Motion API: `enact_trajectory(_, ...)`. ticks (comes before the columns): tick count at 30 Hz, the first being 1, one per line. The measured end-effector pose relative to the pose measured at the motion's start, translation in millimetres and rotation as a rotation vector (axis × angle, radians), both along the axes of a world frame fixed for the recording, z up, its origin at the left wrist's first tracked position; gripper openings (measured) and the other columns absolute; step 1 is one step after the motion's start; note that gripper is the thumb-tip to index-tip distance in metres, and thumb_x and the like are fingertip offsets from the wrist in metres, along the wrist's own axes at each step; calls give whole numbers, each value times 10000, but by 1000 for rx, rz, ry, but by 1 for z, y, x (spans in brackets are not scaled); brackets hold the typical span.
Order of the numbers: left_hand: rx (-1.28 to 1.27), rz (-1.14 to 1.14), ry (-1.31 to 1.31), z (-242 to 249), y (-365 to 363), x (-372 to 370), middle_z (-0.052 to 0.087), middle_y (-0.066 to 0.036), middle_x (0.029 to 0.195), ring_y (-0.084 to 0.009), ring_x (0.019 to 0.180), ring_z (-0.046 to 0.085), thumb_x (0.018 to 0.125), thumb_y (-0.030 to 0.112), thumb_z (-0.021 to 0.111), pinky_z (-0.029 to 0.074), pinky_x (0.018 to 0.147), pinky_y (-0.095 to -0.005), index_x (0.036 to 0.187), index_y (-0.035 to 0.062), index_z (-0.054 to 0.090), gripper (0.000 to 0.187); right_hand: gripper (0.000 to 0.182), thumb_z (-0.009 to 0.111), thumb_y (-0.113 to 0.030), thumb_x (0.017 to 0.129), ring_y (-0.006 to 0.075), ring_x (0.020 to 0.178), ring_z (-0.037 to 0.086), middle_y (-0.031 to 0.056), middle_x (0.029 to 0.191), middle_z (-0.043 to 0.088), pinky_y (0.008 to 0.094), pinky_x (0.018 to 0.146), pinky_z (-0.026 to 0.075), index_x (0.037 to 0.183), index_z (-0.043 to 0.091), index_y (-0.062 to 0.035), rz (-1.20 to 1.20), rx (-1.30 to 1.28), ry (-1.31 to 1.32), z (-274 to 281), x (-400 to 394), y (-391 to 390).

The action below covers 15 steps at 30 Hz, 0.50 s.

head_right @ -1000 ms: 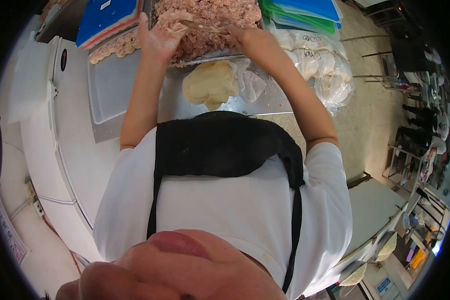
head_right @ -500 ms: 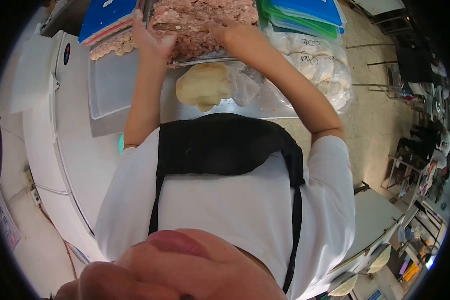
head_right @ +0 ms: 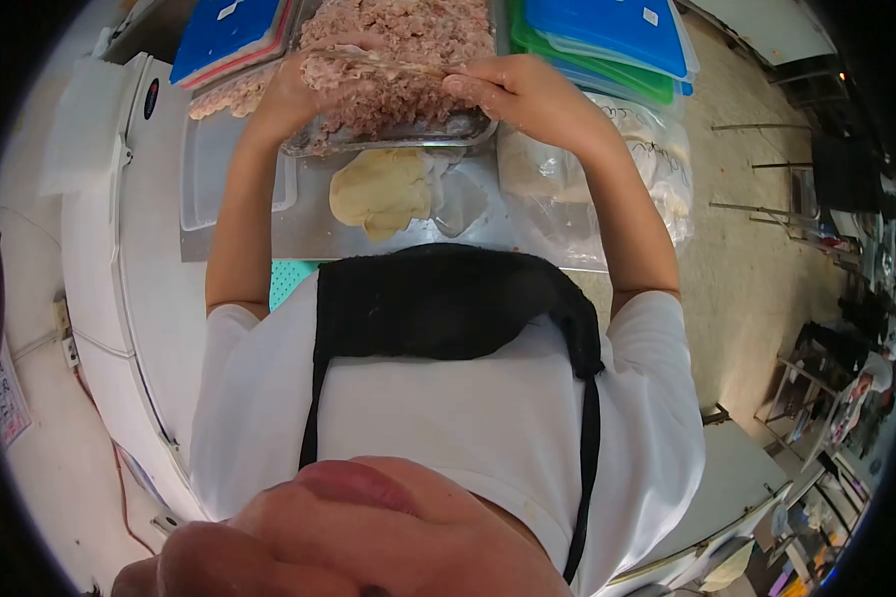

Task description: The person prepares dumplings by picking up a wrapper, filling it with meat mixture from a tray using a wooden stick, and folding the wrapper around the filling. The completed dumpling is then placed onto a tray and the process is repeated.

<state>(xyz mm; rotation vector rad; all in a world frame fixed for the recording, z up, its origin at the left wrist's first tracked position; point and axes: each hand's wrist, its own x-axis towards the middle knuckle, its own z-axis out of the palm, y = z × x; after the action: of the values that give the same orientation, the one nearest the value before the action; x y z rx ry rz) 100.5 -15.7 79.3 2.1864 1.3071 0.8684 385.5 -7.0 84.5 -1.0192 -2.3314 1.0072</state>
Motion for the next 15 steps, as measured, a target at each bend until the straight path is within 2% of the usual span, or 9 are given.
enact_trajectory(1, -105, -32, 19, 2, 3, -1, 561, -142, 1237, -281, 998, 619, 729, 193, 761, 467, 915, -334, 1257, 60, 516, 598, 331, 543, -294, 938, 110, 592, 495, 68, 798, 646, 269, 567, 423, 814, 619, 4, 20, 80, 26, -10, -3, 3)
enact_trajectory(4, -458, 81, 51, 2, 12, -2, 607, -126, 1164, -250, 986, 618, 756, 199, 730, 468, 890, -352, 1255, 73, 530, 552, 313, 578, -290, 910, 171, 688, 576, 112, 1004, 670, 301, 645, 462, 871, 636, 15, 39, 69, 13, -36, -10, 15)
enact_trajectory(5, -284, 86, 105, -4, 13, -4, 615, -119, 1148, -233, 981, 613, 758, 198, 724, 469, 880, -344, 1254, 68, 530, 548, 309, 590, -288, 900, 195, 722, 603, 122, 1069, 661, 311, 671, 472, 891, 642, 17, 38, 26, -6, -42, -12, 22)
enact_trajectory(7, 63, 91, 213, -31, 12, -11, 629, -106, 1116, -197, 973, 604, 763, 195, 711, 470, 859, -328, 1253, 57, 529, 541, 306, 588, -322, 887, 277, 724, 606, 115, 868, 647, 357, 637, 475, 934, 652, -27, 52, 193, -95, -52, -6, 46)
enact_trajectory(8, -97, 138, 41, -48, 17, -17, 628, -104, 1109, -189, 976, 596, 766, 198, 706, 463, 862, -320, 1251, 55, 527, 536, 308, 588, -339, 881, 318, 725, 608, 111, 768, 640, 380, 619, 477, 955, 657, -49, 61, 277, -140, -56, -3, 54)
enact_trajectory(10, -403, 236, -310, -66, 29, -26, 625, -99, 1096, -174, 981, 579, 773, 203, 695, 449, 867, -304, 1249, 50, 525, 528, 237, 590, -260, 881, 309, 744, 608, 116, 830, 648, 384, 634, 483, 1023, 645, -78, -52, 552, -133, -48, -12, 40)
enact_trajectory(11, -422, 220, -328, -68, 29, -27, 625, -98, 1085, -168, 958, 580, 776, 203, 691, 458, 838, -295, 1257, 49, 515, 535, 223, 592, -220, 881, 304, 753, 608, 118, 861, 651, 387, 642, 486, 1058, 639, -93, -109, 688, -125, -43, -19, 28)
enact_trajectory(12, -445, 203, -344, -61, 24, -22, 626, -97, 1074, -163, 936, 581, 779, 203, 688, 468, 809, -285, 1265, 48, 506, 542, 257, 574, -215, 882, 316, 752, 604, 122, 803, 628, 427, 624, 476, 1126, 613, -146, -73, 619, -9, -40, -27, 17)
enact_trajectory(15, -435, 197, -307, -75, 20, -30, 625, -94, 1049, -148, 893, 583, 790, 203, 681, 484, 748, -272, 1280, 68, 488, 543, 294, 558, -236, 888, 334, 777, 602, 136, 825, 628, 423, 634, 477, 1170, 596, -162, -78, 491, -380, -73, -19, 44)
